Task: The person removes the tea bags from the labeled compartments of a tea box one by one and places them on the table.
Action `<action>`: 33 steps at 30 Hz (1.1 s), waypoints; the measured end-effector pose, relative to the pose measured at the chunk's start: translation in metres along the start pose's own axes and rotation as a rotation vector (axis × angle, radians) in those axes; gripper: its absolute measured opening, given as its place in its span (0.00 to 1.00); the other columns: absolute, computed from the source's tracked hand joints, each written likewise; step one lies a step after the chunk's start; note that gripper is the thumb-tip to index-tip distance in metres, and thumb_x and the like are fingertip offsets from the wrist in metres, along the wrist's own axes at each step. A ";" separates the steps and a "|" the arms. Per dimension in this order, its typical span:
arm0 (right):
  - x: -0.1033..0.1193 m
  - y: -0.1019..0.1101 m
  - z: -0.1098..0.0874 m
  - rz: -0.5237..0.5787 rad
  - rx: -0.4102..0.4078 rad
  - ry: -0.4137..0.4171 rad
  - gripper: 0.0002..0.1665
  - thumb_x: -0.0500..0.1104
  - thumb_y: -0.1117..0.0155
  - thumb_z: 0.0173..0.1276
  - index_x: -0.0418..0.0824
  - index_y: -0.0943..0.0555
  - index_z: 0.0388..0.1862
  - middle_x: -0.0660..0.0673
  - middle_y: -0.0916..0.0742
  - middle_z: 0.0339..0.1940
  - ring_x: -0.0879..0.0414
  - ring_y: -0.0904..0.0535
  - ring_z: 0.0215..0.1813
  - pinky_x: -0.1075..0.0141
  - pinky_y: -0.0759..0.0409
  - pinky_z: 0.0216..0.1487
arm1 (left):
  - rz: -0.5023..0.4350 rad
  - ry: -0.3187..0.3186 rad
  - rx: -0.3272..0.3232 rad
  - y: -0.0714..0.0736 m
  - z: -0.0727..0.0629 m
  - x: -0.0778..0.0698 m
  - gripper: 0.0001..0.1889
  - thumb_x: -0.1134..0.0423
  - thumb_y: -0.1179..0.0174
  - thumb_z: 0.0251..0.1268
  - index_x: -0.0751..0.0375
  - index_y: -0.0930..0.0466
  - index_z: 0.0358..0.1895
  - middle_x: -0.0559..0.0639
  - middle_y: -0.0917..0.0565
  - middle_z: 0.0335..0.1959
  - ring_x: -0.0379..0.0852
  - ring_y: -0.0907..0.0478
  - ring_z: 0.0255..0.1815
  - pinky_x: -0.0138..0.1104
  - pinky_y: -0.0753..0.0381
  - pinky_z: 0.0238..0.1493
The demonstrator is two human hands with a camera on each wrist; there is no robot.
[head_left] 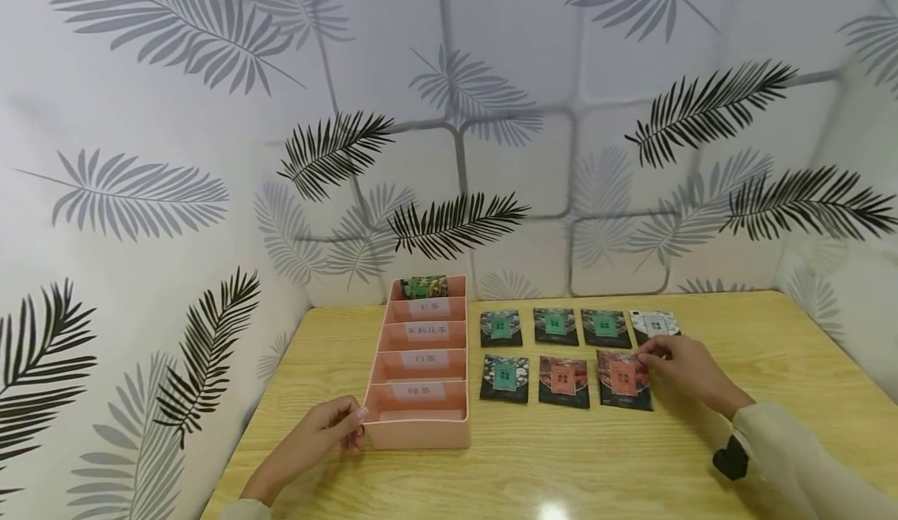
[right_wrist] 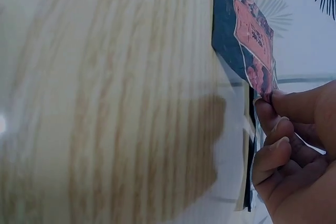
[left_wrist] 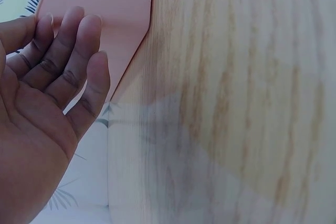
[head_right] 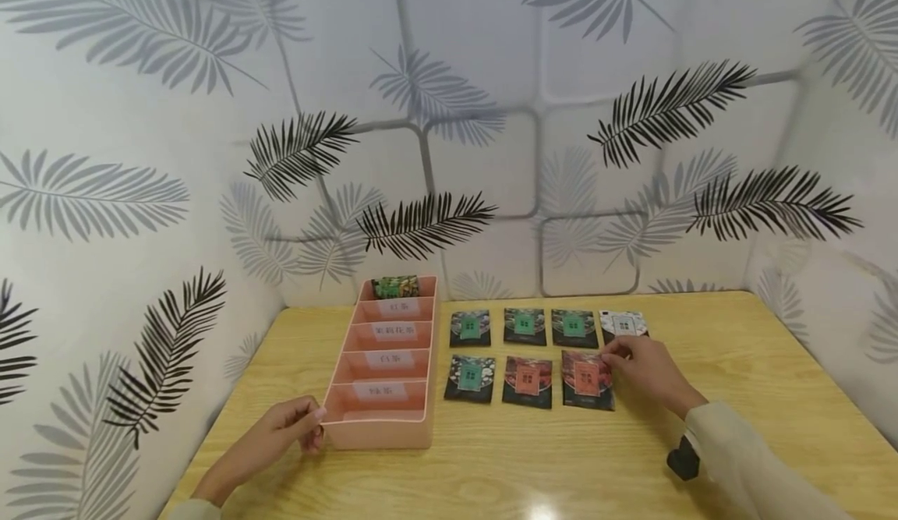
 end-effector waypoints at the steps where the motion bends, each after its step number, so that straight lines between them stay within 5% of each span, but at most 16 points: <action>1: -0.002 -0.001 0.000 -0.004 0.006 -0.008 0.07 0.42 0.35 0.77 0.42 0.13 0.42 0.53 0.12 0.33 0.57 0.19 0.36 0.62 0.24 0.33 | -0.001 0.001 0.002 0.000 0.000 0.000 0.17 0.60 0.53 0.86 0.72 0.26 0.40 0.75 0.19 0.36 0.49 0.18 0.32 0.40 0.15 0.35; 17: -0.007 -0.001 0.004 -0.011 -0.014 -0.020 0.06 0.40 0.34 0.76 0.39 0.14 0.44 0.47 0.12 0.37 0.55 0.19 0.36 0.62 0.23 0.30 | 0.028 -0.006 0.000 0.003 0.001 -0.003 0.16 0.60 0.53 0.86 0.69 0.25 0.40 0.72 0.18 0.35 0.50 0.17 0.31 0.42 0.15 0.36; 25: 0.009 0.012 0.013 -0.013 -0.097 0.030 0.10 0.43 0.32 0.75 0.38 0.13 0.47 0.45 0.11 0.41 0.51 0.16 0.42 0.57 0.19 0.41 | 0.018 -0.006 0.004 0.002 0.000 -0.003 0.16 0.60 0.53 0.86 0.70 0.25 0.40 0.74 0.18 0.35 0.51 0.17 0.32 0.42 0.15 0.36; 33: 0.025 0.013 0.023 -0.010 -0.084 0.057 0.11 0.44 0.35 0.77 0.38 0.14 0.50 0.46 0.11 0.40 0.55 0.18 0.38 0.57 0.21 0.38 | 0.021 -0.008 0.009 0.001 0.000 -0.001 0.16 0.60 0.53 0.86 0.70 0.24 0.41 0.73 0.19 0.36 0.52 0.18 0.32 0.43 0.15 0.36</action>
Point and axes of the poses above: each hand's wrist, its own z-axis towards the middle knuckle, its own y-axis out of the back of the hand, x = y × z, the point moved 8 cm from there along z, towards the middle knuckle
